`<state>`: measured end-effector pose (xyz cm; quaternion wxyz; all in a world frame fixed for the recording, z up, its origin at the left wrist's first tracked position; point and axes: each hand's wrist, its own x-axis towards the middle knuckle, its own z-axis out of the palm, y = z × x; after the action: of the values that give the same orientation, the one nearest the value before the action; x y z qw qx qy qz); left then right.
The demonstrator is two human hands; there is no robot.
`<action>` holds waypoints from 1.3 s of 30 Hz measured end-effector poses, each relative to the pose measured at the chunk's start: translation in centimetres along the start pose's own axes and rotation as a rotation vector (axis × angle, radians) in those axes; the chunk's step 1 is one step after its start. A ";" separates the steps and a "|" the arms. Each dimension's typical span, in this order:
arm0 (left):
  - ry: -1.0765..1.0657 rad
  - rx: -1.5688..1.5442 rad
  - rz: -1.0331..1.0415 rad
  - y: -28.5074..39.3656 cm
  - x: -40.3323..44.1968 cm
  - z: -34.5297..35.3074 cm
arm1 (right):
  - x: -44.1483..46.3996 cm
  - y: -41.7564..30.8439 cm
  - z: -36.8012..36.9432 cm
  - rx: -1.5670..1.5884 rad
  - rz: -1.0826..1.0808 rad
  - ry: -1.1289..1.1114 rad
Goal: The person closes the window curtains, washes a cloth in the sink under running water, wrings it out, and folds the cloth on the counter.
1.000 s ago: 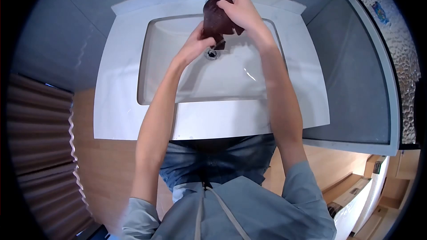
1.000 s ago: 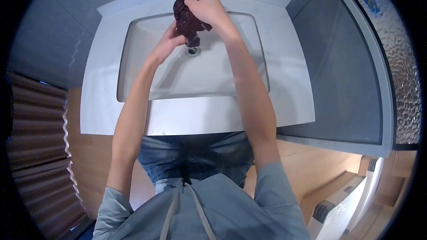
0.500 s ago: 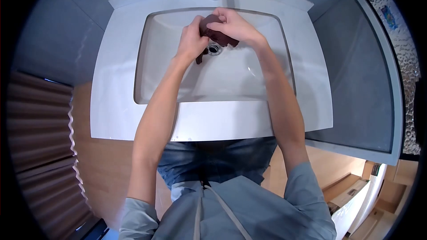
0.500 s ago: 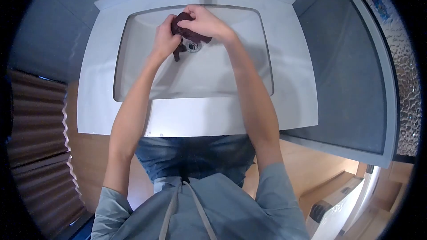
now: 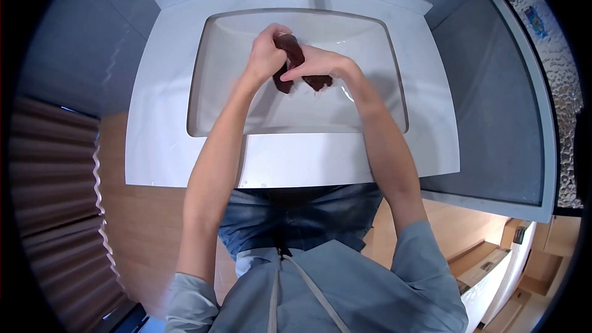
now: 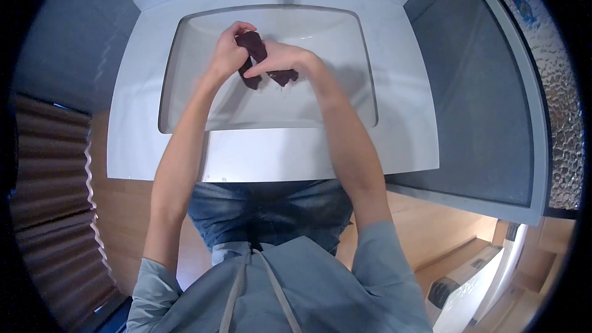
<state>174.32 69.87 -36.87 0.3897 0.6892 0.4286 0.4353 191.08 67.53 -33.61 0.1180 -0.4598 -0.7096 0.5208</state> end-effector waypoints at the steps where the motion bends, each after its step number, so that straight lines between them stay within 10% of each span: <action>1: 0.011 -0.087 -0.015 0.3 -0.1 0.4 | -0.2 -0.6 0.3 0.060 -0.031 -0.043; 11: 0.061 -0.589 -0.082 1.8 -0.4 0.1 | 0.7 0.4 1.9 0.619 -0.097 -0.102; 26: 0.030 -0.704 -0.087 2.0 -0.5 -0.2 | 0.2 -1.4 1.1 0.518 0.140 -0.184; 39: 0.067 -0.205 -0.117 0.6 -0.5 -0.1 | 0.1 0.6 1.3 0.374 -0.033 0.002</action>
<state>174.24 69.21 -36.45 0.4682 0.6045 0.4344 0.4761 190.54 66.79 -34.71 0.2107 -0.4188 -0.6077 0.6410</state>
